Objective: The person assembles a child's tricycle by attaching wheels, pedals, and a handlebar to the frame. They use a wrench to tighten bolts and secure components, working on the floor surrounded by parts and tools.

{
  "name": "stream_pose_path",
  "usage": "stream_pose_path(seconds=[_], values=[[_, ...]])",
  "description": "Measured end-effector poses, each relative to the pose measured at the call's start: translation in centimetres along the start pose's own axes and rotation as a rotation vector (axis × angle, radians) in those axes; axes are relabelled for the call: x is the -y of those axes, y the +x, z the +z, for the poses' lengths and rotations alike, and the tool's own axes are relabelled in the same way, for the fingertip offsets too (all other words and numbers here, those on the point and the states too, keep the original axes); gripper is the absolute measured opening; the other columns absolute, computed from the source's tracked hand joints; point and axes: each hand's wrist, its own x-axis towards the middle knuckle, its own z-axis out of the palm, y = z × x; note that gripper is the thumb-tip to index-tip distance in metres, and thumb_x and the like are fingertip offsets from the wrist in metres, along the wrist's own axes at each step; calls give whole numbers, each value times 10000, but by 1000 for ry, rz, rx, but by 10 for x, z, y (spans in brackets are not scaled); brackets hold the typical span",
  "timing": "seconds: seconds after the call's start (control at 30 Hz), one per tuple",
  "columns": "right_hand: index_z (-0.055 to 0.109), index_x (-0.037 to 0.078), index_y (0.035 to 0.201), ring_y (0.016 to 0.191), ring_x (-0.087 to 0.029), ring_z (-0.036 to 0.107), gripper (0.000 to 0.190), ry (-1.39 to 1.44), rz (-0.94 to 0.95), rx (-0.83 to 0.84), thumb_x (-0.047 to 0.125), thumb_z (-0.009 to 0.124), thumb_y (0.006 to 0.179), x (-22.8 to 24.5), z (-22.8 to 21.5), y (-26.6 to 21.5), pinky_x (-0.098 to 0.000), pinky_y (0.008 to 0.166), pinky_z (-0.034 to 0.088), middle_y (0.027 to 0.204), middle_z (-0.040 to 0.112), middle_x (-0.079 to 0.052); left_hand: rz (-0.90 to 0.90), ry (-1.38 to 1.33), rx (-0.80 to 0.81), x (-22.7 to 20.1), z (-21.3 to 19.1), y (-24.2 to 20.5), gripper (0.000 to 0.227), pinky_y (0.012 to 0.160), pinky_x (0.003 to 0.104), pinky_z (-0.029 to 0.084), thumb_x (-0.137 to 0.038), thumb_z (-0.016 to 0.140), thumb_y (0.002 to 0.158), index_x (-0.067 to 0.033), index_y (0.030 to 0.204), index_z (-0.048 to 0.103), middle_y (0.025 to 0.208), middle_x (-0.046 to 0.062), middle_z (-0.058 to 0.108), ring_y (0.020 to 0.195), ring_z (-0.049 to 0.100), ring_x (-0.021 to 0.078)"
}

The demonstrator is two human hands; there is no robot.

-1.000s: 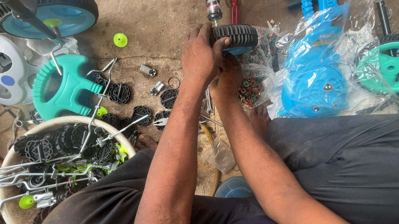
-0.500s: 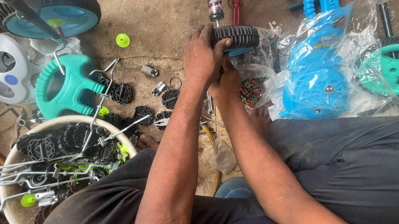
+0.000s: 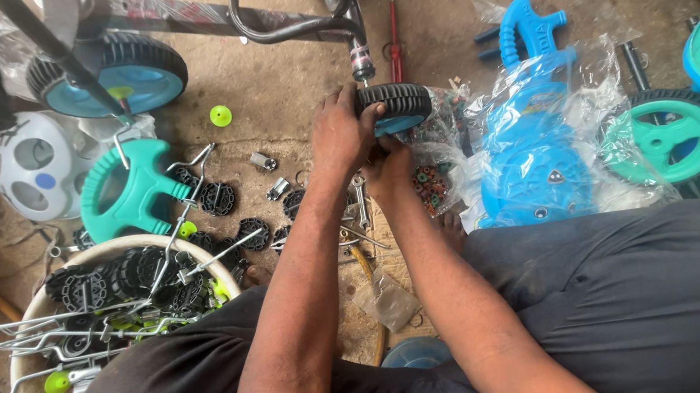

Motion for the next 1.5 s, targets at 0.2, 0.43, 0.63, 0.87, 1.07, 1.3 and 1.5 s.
stream_pose_path(seconds=[0.2, 0.43, 0.63, 0.87, 1.07, 1.3, 1.5], values=[[622, 52, 877, 484, -220, 556, 205, -247, -405, -402, 224, 579, 980, 39, -30, -36, -368, 435, 427, 713, 615, -107, -40, 6, 55, 6, -8, 0, 624, 1032, 503, 466, -455, 687, 927, -70, 1404, 568, 1353, 201, 615, 1228, 602, 372], [662, 65, 864, 517, -198, 568, 194, -666, -662, -211, 217, 602, 968, 74, -37, -36, -342, 443, 457, 741, 629, -85, -107, -94, -49, 3, -29, 9, 480, 971, 467, 523, -427, 710, 917, -51, 1215, 707, 1178, 212, 721, 1126, 679, 388], [723, 16, 946, 773, -207, 660, 269, -1099, -1202, -162, 260, 632, 1011, 71, 17, -70, -341, 695, 524, 861, 711, -90, -20, -32, -47, -48, -97, 16, 474, 968, 455, 522, -414, 713, 914, -37, 1200, 704, 1182, 216, 718, 1113, 696, 357], [687, -10, 1119, 691, -138, 700, 268, -1142, -651, 396, 153, 722, 908, 132, 222, -116, -274, 554, 561, 946, 730, -110, 80, 427, -19, -86, -192, 5, 339, 926, 513, 519, -362, 717, 961, -75, 1138, 750, 1072, 233, 728, 1049, 670, 395], [549, 47, 1362, 725, -117, 737, 558, -1678, -687, 642, 114, 782, 860, 132, 308, -133, -253, 594, 628, 1071, 726, -49, -51, 238, -161, -90, -173, -2, 282, 851, 533, 514, -322, 661, 939, -101, 1101, 729, 1044, 189, 724, 992, 687, 384], [695, 83, 1113, 655, -116, 660, 266, -1523, -540, 592, 278, 721, 934, 98, 300, -90, -265, 538, 569, 879, 741, -59, -166, 411, -94, -27, -160, -3, 317, 925, 565, 481, -343, 696, 930, -63, 1074, 735, 1107, 215, 715, 1053, 679, 407], [633, 94, 816, 648, -116, 712, 493, -1613, -760, 752, 560, 623, 975, 87, 299, -96, -319, 542, 574, 698, 696, -10, -340, 293, -164, 16, -148, 6, 522, 983, 536, 493, -451, 642, 942, 16, 1174, 678, 1176, 277, 680, 1123, 654, 432]])
